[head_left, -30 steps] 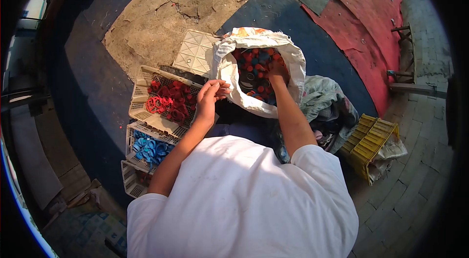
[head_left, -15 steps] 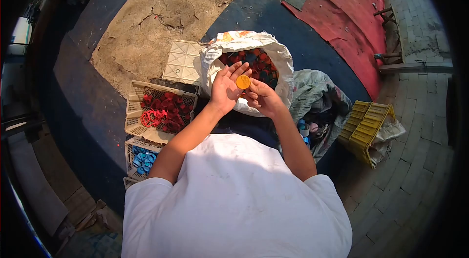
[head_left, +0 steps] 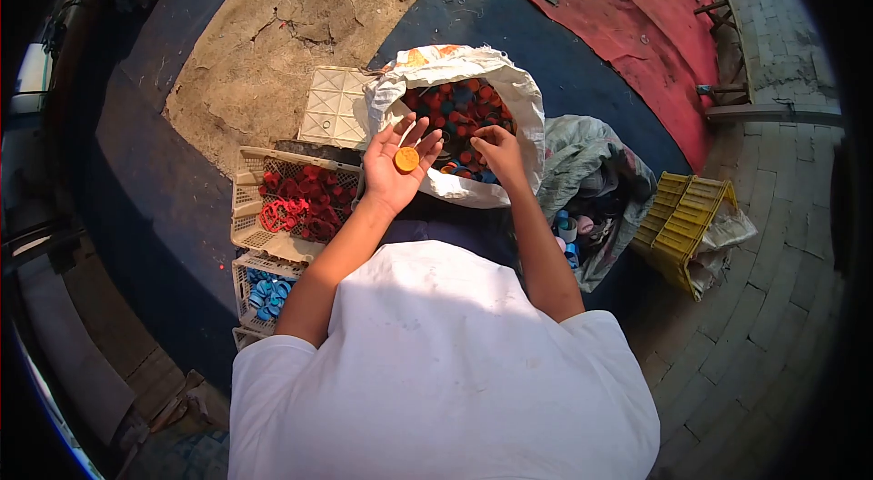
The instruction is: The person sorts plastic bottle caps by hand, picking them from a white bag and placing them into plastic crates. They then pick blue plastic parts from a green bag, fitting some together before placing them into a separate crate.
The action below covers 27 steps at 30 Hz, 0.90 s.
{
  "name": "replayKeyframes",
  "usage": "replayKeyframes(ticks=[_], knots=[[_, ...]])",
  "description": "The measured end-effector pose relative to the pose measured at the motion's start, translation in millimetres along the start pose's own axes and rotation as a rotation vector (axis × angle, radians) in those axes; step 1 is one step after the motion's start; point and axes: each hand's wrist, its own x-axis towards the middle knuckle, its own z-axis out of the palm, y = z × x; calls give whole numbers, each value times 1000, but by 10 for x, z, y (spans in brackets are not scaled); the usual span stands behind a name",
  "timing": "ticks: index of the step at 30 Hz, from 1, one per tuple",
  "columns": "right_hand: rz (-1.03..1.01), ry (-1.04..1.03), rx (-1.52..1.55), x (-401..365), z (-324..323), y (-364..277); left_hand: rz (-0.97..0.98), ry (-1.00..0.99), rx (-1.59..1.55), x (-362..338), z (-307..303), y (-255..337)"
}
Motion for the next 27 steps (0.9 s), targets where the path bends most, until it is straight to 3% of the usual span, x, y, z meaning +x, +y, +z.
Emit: replayKeyframes(ticks=[1, 4, 5, 11, 14, 20, 27], knots=[[49, 6, -113, 123, -2, 58, 12, -11, -1, -13, -30, 24], [-200, 69, -548, 506, 118, 353, 21, -10, -23, -66, -101, 81], [-106, 53, -646, 590, 174, 392, 21, 2, -24, -91, -106, 85], [-269, 70, -1059, 697, 419, 459, 26, 6, 16, -212, -158, 89], [-438, 102, -1077, 802, 450, 641, 38, 29, 22, -251, -156, 108], [-316, 112, -1199, 837, 389, 647, 49, 20, 9, -278, -134, 161], [-263, 109, -1132, 867, 207, 619, 3, 25, 28, -197, -141, 132]])
